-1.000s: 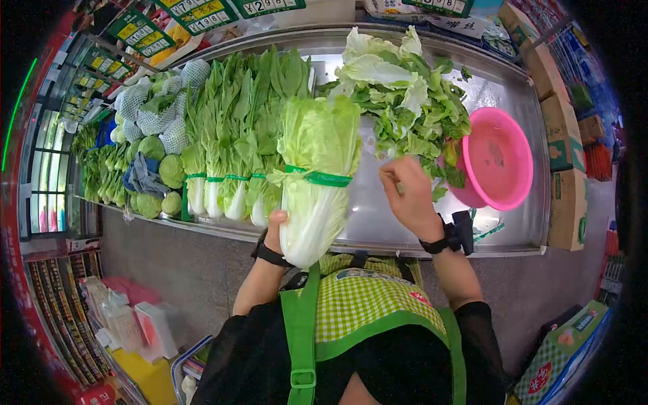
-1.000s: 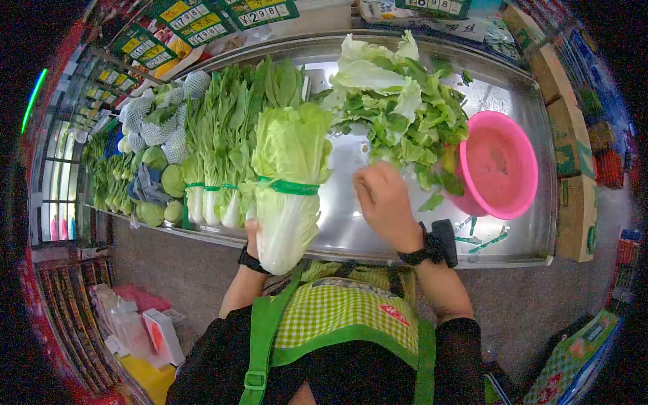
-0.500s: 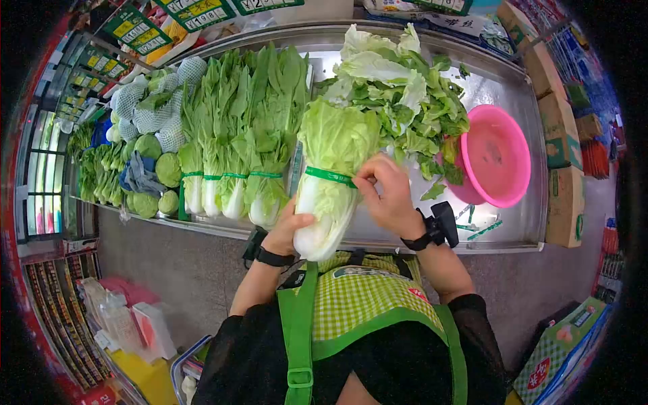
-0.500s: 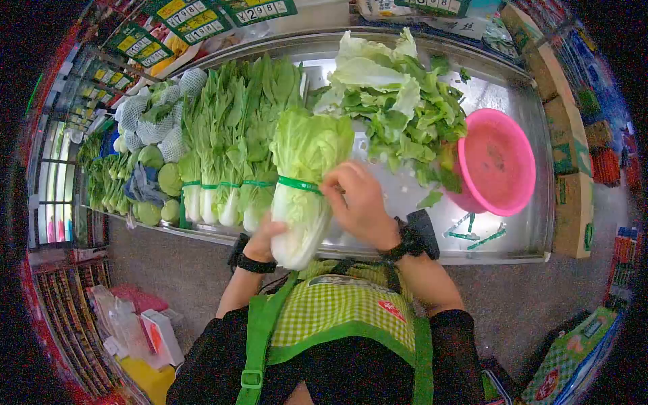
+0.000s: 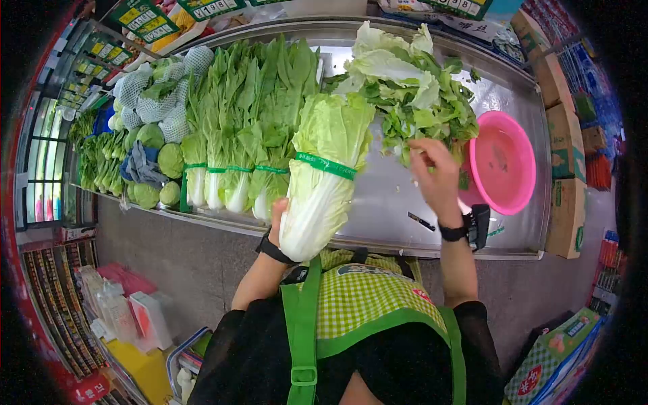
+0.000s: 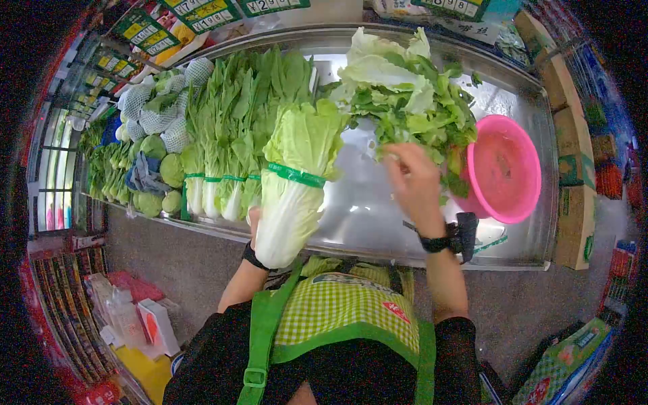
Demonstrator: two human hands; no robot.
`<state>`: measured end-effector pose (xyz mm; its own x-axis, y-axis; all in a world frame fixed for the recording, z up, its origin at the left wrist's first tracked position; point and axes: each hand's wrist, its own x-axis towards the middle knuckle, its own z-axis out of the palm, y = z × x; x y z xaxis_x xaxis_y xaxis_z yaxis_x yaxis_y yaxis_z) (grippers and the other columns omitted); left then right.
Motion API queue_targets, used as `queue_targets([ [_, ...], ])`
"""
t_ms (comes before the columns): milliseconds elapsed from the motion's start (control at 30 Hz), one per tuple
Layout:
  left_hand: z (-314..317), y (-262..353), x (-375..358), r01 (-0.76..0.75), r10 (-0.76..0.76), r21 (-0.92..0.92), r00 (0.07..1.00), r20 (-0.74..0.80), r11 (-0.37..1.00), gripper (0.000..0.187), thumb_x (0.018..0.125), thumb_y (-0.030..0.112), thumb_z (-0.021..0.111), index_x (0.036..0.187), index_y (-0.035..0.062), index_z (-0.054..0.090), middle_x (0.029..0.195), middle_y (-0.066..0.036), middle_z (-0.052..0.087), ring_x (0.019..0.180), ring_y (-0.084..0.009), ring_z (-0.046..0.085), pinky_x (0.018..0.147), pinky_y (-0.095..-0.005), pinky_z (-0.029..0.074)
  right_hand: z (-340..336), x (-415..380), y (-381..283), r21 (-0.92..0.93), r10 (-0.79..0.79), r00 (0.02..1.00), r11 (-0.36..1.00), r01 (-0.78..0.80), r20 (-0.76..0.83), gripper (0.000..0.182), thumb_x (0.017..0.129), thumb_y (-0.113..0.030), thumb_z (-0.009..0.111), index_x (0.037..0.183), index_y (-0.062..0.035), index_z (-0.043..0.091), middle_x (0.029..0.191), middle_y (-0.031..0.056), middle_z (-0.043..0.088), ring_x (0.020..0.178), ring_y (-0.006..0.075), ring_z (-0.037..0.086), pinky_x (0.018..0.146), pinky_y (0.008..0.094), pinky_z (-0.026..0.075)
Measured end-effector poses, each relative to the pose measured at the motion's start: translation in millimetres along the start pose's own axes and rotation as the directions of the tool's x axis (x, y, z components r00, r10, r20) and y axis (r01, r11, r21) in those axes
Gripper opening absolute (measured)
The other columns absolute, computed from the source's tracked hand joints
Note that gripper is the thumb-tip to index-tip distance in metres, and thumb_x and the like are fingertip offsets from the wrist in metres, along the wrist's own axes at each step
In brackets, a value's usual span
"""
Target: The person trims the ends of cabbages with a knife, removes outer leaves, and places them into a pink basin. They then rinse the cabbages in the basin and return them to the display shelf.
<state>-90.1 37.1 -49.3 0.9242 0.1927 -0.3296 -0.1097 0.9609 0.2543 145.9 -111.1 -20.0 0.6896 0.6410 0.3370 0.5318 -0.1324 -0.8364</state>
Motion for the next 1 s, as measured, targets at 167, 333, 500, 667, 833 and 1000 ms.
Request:
queue_targets([
  [167,9.6,2.7,6.7,0.014,-0.016,0.14,1.0,0.016,0.99,0.09,0.064,0.053,0.058,0.134,0.0041,0.03,0.128,-0.018,0.042,0.113,-0.0339,0.046,0.094,-0.044,0.04,23.0,-12.2,-64.0,0.171,-0.178,0.982,0.971,0.165,0.069,0.019,0.075,0.002,0.062,0.093,-0.0013,0.062,0.081,0.0075,0.057,0.063,0.0114,0.053,0.056,0.0218,0.043],
  [333,-1.8,6.2,11.2,-0.008,-0.007,0.179,0.996,0.084,0.984,0.091,0.055,0.036,0.066,0.132,0.0022,0.031,0.126,-0.019,0.044,0.113,-0.0326,0.047,0.096,-0.0432,0.039,31.0,-15.9,-83.8,0.309,-0.082,0.991,0.95,0.047,0.102,0.011,0.072,-0.002,0.067,0.08,-0.0022,0.059,0.074,0.0083,0.055,0.059,0.0199,0.054,0.05,0.0279,0.043],
  [500,-7.2,14.2,16.5,-0.067,0.019,0.306,0.987,0.159,0.95,0.097,0.049,0.027,0.072,0.133,0.0031,0.03,0.127,-0.017,0.044,0.114,-0.0319,0.046,0.098,-0.0426,0.037,25.4,-21.8,-77.5,0.224,-0.311,0.941,0.934,0.278,0.132,0.012,0.07,0.002,0.066,0.076,-0.0017,0.056,0.073,0.0083,0.055,0.059,0.0217,0.053,0.051,0.0283,0.043],
  [667,-17.6,21.6,22.0,0.023,-0.065,0.278,0.988,0.143,0.96,0.1,0.049,0.023,0.076,0.134,0.0032,0.027,0.128,-0.017,0.043,0.115,-0.0311,0.045,0.099,-0.0425,0.036,7.7,-27.5,-81.3,0.271,-0.389,0.906,0.902,0.337,0.168,0.013,0.071,-0.002,0.066,0.079,-0.0041,0.056,0.072,0.0097,0.055,0.063,0.0235,0.054,0.055,0.0298,0.042],
  [833,-8.0,28.6,12.9,0.074,-0.153,0.361,0.968,0.197,0.93,0.104,0.047,0.014,0.075,0.135,0.0004,0.022,0.129,-0.018,0.041,0.118,-0.0323,0.043,0.1,-0.0416,0.033,-13.6,-20.2,-86.7,0.249,-0.329,0.941,0.907,0.338,-0.078,0.023,0.073,-0.001,0.064,0.095,-0.0012,0.058,0.072,0.0082,0.054,0.059,0.0169,0.05,0.052,0.0261,0.04],
  [1000,-10.7,32.5,7.1,0.096,-0.225,0.468,0.948,0.227,0.878,0.104,0.046,0.008,0.076,0.134,-0.0029,0.022,0.129,-0.017,0.041,0.118,-0.0298,0.042,0.1,-0.0387,0.033,-30.4,-6.7,-99.5,0.128,-0.167,0.986,0.977,0.168,-0.025,0.028,0.066,-0.004,0.071,0.092,-0.0059,0.064,0.064,0.0033,0.051,0.053,0.0134,0.046,0.048,0.0245,0.037],
])
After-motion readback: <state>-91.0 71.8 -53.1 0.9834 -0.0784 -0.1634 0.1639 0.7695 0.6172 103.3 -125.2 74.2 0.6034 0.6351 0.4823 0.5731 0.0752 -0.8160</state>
